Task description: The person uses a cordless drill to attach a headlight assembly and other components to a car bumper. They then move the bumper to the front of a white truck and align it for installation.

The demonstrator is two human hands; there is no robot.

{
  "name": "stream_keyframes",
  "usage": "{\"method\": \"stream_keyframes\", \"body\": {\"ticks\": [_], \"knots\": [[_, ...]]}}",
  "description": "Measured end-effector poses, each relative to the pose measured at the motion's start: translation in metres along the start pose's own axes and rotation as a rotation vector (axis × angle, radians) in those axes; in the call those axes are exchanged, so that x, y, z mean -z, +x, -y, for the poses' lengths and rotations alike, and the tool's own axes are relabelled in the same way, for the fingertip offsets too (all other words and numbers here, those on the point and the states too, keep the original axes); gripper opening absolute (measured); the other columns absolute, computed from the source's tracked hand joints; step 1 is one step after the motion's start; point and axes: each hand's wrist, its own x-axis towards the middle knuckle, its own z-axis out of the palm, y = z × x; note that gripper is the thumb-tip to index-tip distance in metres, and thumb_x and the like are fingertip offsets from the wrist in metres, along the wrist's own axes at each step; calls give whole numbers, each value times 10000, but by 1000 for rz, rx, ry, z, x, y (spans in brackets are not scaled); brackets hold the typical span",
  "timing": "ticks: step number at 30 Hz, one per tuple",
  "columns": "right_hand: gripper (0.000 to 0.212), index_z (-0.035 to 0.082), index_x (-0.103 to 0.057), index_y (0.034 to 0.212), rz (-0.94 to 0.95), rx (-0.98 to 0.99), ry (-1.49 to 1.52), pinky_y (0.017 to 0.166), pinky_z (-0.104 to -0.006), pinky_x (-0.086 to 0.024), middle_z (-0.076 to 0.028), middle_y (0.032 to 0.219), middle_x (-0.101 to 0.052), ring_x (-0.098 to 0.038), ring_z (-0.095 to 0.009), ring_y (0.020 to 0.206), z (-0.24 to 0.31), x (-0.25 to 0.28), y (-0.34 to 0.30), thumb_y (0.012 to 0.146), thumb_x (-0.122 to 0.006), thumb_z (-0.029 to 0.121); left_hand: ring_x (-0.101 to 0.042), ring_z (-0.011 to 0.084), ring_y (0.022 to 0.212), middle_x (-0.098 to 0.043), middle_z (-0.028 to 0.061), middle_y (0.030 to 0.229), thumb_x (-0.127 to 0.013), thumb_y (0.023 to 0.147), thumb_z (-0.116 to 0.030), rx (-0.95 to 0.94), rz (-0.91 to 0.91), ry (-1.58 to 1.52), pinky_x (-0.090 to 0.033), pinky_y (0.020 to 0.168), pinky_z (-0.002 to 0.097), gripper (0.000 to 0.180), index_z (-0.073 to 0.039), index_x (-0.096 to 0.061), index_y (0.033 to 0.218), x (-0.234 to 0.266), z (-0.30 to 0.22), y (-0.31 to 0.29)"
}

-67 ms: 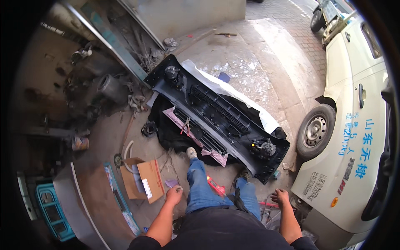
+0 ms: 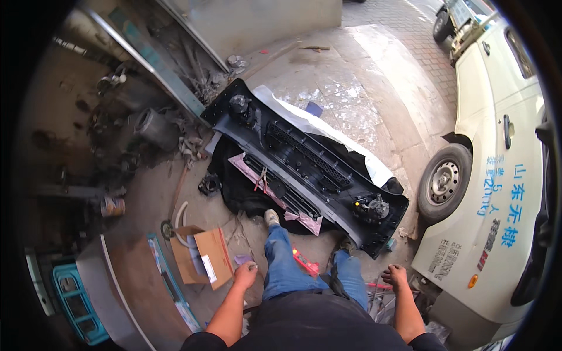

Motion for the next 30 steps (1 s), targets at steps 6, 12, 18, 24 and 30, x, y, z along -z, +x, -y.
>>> {"method": "stream_keyframes", "body": {"ticks": [6, 12, 18, 24, 30], "knots": [[397, -45, -618, 1349, -150, 27, 64, 600, -363, -628, -175, 1007, -748, -757, -258, 727, -49, -133, -40, 1081, -655, 246, -781, 300, 948, -807, 181, 1014, -720, 974, -286, -56, 160, 171, -600, 872, 414, 340, -52, -798, 1209, 77, 62, 140], [364, -39, -650, 1310, -253, 143, 48, 615, -330, -617, -141, 979, -732, -740, -206, 725, -68, -259, -50, 1117, -624, 269, -753, 395, 1123, -791, 236, 1149, -723, 959, -318, 37, 219, 83, -574, 982, 471, 349, -46, -798, 1164, 115, 82, 309], [442, -26, -649, 1293, -92, 25, 41, 585, -325, -600, -132, 930, -723, -723, -199, 686, -69, -318, -8, 1138, -610, 385, -750, 383, 1138, -790, 228, 1162, -749, 965, -306, 54, 219, 130, -566, 1004, 456, 345, -39, -782, 1181, 44, 43, 432], [380, -26, -645, 1232, -229, 22, -9, 459, -258, -503, -123, 863, -709, -657, -146, 557, -52, -317, 15, 1169, -538, 333, -648, 409, 1361, -682, 281, 1425, -731, 1018, -321, 95, 101, 196, -505, 1151, 454, 553, 19, -624, 1439, -64, 48, 583], [353, -36, -629, 1187, -289, 93, -83, 439, -232, -448, -113, 785, -704, -627, -122, 505, -49, -297, 15, 1161, -541, 305, -597, 452, 1412, -604, 359, 1482, -710, 1018, -316, 294, -47, 117, -475, 1144, 466, 645, 102, -519, 1469, -142, 42, 695]]}}
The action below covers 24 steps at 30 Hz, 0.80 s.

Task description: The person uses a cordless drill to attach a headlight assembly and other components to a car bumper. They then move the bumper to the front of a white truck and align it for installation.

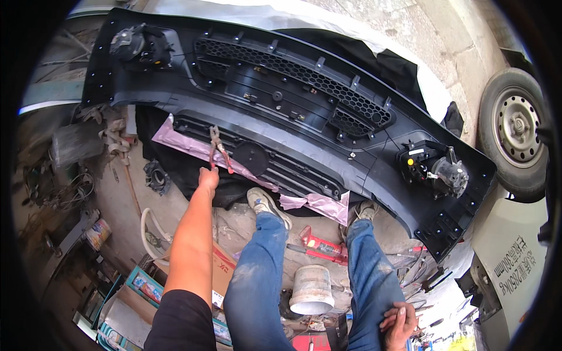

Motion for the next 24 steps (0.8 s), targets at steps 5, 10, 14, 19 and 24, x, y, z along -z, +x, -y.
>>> {"method": "stream_keyframes", "body": {"ticks": [5, 10, 14, 19, 24], "knots": [[366, -52, -629, 1187, 21, 44, 57, 465, -235, -449, -114, 785, -707, -624, -122, 507, 2, -2, -1, 1130, -613, 309, -713, 450, 1202, -702, 276, 1325, -631, 1022, -236, 9, -74, 225, -581, 1002, 501, 474, 63, -570, 1386, -8, -19, 10], [229, -18, -669, 1149, 34, -9, 54, 468, -246, -463, -93, 787, -703, -641, -121, 531, 13, -7, -1, 1111, -630, 205, -527, 228, 492, -576, 76, 713, -589, 993, -147, -22, 234, -208, -402, 429, 419, 145, -22, -634, 935, 36, -47, -60], [268, -9, -734, 1091, 49, -48, 3, 551, -297, -535, -70, 774, -734, -695, -123, 604, 11, -12, -3, 1072, -724, 258, -446, 181, 461, -465, -1, 625, -603, 1003, -188, -125, 438, -270, -339, 407, 385, 198, -143, -558, 816, 77, -51, -209], [602, 22, -764, 1125, 228, -168, -22, 672, -332, -601, -93, 839, -766, -743, -168, 712, 22, -1, -10, 1036, -686, 612, -461, 124, 507, -454, -42, 653, -652, 1020, -128, -81, 996, -414, -393, 460, 310, 325, -141, -638, 1344, 134, -65, -456], [709, 55, -703, 1340, 790, -177, 627, 847, -350, -615, -59, 1153, -731, -713, -146, 943, 59, 16, -68, 1098, -503, 691, -481, 93, 533, -520, -48, 710, -686, 1038, -163, -412, 1098, -153, -411, 487, 278, 104, -124, -599, 1080, 153, -76, -621]]}}
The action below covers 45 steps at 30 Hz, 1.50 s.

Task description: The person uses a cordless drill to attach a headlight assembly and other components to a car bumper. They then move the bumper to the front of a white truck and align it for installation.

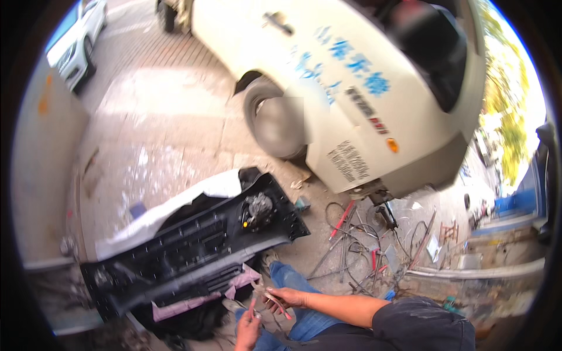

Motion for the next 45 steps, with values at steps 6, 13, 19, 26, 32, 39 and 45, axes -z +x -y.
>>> {"method": "stream_keyframes", "body": {"ticks": [6, 13, 19, 26, 32, 39, 45], "knots": [[349, 66, -685, 1224, 82, 229, 298, 550, -251, -482, 0, 935, -663, -579, -76, 647, -12, -55, -81, 1090, -703, 388, -533, 66, 683, -602, -31, 840, -656, 1076, -168, -298, 204, 534, -435, 583, 274, 228, -38, -640, 1263, -13, -37, -48], [194, 108, -696, 993, -315, 786, 761, 514, -278, -468, 0, 835, -662, -569, -117, 598, -133, -73, -193, 1022, -760, 288, -726, 419, 1169, -755, 299, 1251, -613, 1080, -527, -459, 72, 1243, -552, 1009, 504, 576, -49, -719, 1384, 86, -80, -97], [206, 112, -628, 889, -981, 855, 1247, 471, -345, -424, -10, 683, -544, -514, -157, 519, -312, -9, -243, 1006, -728, 249, -681, 516, 1064, -740, 304, 1074, -609, 1051, -419, -595, 41, 1708, -557, 900, 531, 422, -17, -727, 1107, 197, -87, -86], [103, 110, -602, 876, -1343, 402, 1541, 464, -367, -361, -29, 663, -501, -470, -189, 500, -495, -18, -194, 966, -642, 141, -739, 247, 730, -775, 141, 955, -680, 1078, -299, -206, -191, 917, -580, 592, 408, 306, 1, -693, 1137, 287, -14, -118], [319, 109, -574, 811, -1254, 251, 1700, 456, -388, -329, -23, 585, -401, -368, -207, 438, -527, -18, -161, 1064, -642, 290, -713, 324, 783, -735, 164, 997, -743, 1032, -334, -10, -194, 1077, -574, 656, 487, 341, -45, -681, 1202, 270, 47, -120], [378, 152, -555, 801, -1100, 690, 1646, 437, -380, -454, 8, 610, -482, -465, -175, 444, -528, 40, -190, 1115, -617, 354, -708, 360, 892, -708, 209, 1148, -819, 973, -379, -78, -72, 1360, -574, 719, 531, 453, -92, -672, 1291, 146, 34, -73], [396, 153, -537, 827, -1041, 562, 1567, 460, -394, -485, -9, 646, -539, -545, -190, 493, -555, 109, -199, 1124, -610, 405, -703, 391, 985, -684, 247, 1278, -883, 922, -417, -446, 169, 1770, -574, 773, 569, 572, -132, -665, 1368, 26, -56, -51]]}}
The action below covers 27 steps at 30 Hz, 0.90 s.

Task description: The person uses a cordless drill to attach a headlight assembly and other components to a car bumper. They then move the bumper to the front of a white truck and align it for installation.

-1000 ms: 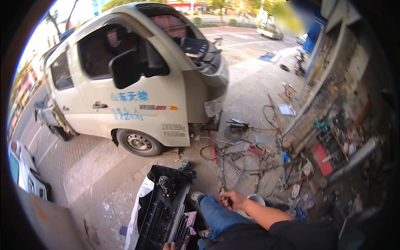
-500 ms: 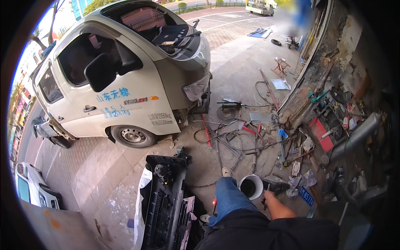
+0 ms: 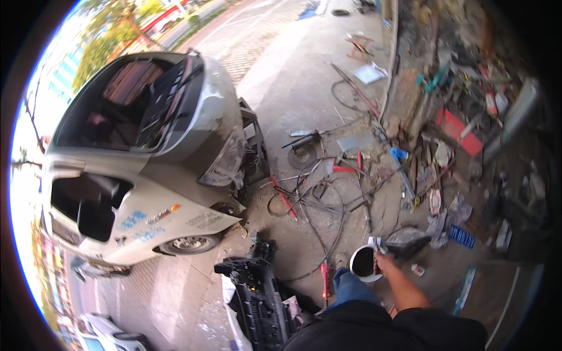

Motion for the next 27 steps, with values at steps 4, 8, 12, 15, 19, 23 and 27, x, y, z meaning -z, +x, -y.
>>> {"method": "stream_keyframes", "body": {"ticks": [4, 8, 12, 15, 19, 23, 27], "knots": [[386, 137, -539, 852, -41, -71, 85, 473, -392, -490, -17, 648, -532, -549, -189, 498, 2, 26, 28, 1110, -635, 407, -785, 222, 808, -797, 151, 914, -666, 1077, -255, 99, 14, 0, -620, 729, 351, 325, 48, -691, 1192, 100, -114, 92], [330, 131, -599, 921, -173, -167, 225, 508, -404, -505, -7, 697, -544, -537, -201, 507, -20, 57, 37, 1072, -679, 414, -778, 241, 751, -792, 141, 862, -689, 1043, -264, -99, -79, 288, -609, 713, 397, 342, -19, -710, 1282, 147, -280, 161], [305, 131, -617, 938, -283, -167, 423, 512, -395, -489, -13, 666, -513, -522, -185, 517, -71, 79, 31, 1067, -669, 402, -806, 245, 910, -818, 177, 981, -683, 1057, -291, -233, 34, 474, -618, 838, 375, 368, 22, -721, 1246, 152, -431, 199], [252, 136, -657, 987, -378, -201, 455, 489, -400, -482, -26, 684, -544, -533, -184, 517, -118, 91, 20, 1072, -657, 373, -798, 311, 969, -811, 208, 1019, -691, 1047, -326, -369, 29, 669, -609, 891, 413, 399, 7, -727, 1264, 138, -520, 228], [299, 71, -670, 1018, -490, -281, 554, 428, -392, -448, -58, 692, -579, -579, -211, 510, -176, 84, 5, 1066, -663, 366, -755, 391, 1020, -777, 228, 1105, -744, 1011, -316, -670, 18, 777, -587, 911, 486, 366, -49, -740, 1261, 129, -623, 274], [338, 93, -674, 998, -560, -410, 554, 455, -401, -461, -47, 705, -568, -565, -208, 519, -201, 71, -11, 1087, -630, 417, -699, 414, 1115, -723, 215, 1186, -779, 955, -205, -836, -94, 792, -566, 963, 494, 281, -58, -732, 1190, 140, -727, 333], [351, 103, -691, 1018, -602, -568, 566, 477, -424, -466, -57, 710, -574, -567, -216, 532, -171, 50, -19, 1069, -652, 449, -644, 453, 1155, -689, 231, 1196, -768, 923, -150, -1111, -280, 882, -540, 993, 526, 283, -59, -712, 1184, 173, -838, 408]]}}
